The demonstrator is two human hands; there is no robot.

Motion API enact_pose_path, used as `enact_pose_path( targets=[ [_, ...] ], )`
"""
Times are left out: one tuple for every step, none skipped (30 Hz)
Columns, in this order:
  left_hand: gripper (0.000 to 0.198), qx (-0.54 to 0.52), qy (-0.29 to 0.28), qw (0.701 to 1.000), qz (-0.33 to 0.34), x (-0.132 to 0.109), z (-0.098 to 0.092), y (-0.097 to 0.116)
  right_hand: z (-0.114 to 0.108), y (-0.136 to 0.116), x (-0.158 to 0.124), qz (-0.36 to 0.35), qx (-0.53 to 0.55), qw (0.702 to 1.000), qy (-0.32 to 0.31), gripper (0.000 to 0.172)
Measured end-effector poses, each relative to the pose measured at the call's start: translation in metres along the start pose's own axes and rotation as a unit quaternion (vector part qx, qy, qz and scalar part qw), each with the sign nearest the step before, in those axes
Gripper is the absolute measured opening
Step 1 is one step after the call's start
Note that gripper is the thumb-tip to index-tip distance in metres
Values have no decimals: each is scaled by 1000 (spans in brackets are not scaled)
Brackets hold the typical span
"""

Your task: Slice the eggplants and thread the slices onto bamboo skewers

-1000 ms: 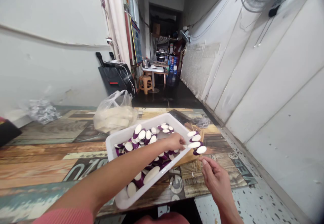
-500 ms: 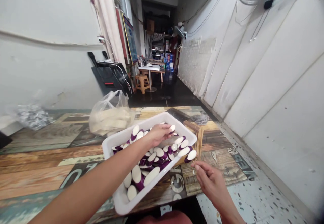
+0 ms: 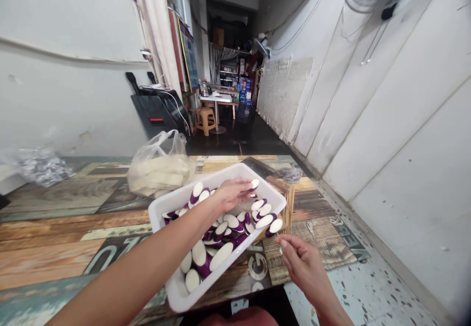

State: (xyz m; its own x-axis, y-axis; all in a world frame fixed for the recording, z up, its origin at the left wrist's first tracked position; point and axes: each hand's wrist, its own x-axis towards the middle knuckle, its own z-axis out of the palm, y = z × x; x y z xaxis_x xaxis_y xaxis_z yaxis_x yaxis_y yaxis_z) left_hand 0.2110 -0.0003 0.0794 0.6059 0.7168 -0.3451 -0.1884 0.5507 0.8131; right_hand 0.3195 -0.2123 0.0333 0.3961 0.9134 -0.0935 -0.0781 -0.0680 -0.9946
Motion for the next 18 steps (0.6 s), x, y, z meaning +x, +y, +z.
enact_pose_path(
  targets=[
    [16,2,2,1000,1,-1,1,0,0,0,0,0,1,1000,1,31],
    [16,1,2,1000,2,-1,1,1,0,-1,0,0,1,1000,1,31],
    [14,-2,1,1000,5,-1,2,1,0,-2,0,-1,1,1000,3,31],
    [12,-7,0,1000,8,-2,2,1,1,-2,-1,0,0,1000,3,31],
    [9,-13,0,1000,9,-2,3,1,1,-3,-1,0,-2,1000,3,31],
    [6,-17,1,1000,9,-2,3,2,1,-3,-1,-1,-4,1000,4,31],
    [3,-19,2,1000,7,-2,3,1,1,-4,-1,-4,-5,1000,6,31],
    [2,-17,3,1000,4,-2,4,1,1,-4,-1,-6,-8,1000,8,30],
    [2,-13,4,1000,-1,-2,4,1,1,-4,-1,-9,-10,1000,9,30],
    [2,-9,5,1000,-5,-2,5,1,0,-4,-1,-10,-13,1000,10,30],
    [2,-7,6,1000,-5,-2,5,0,0,-4,-1,-9,-15,1000,9,31],
    [2,-6,10,1000,-1,-1,5,0,0,-5,-1,-8,-17,1000,9,31],
    [2,-8,16,1000,6,-1,5,0,0,-5,-1,-7,-17,1000,8,32],
    [2,-12,23,1000,13,-1,5,0,0,-6,-1,-5,-17,1000,7,32],
    [3,-15,29,999,19,-1,5,0,0,-6,-1,-3,-15,1000,8,33],
    [3,-16,32,999,22,0,6,0,0,-7,-1,-2,-12,1000,7,33],
    [3,-14,30,999,21,0,6,-1,0,-8,-1,0,-9,1000,7,34],
    [2,-10,25,999,17,-1,6,-1,0,-9,-2,2,-5,1000,6,34]
  ],
)
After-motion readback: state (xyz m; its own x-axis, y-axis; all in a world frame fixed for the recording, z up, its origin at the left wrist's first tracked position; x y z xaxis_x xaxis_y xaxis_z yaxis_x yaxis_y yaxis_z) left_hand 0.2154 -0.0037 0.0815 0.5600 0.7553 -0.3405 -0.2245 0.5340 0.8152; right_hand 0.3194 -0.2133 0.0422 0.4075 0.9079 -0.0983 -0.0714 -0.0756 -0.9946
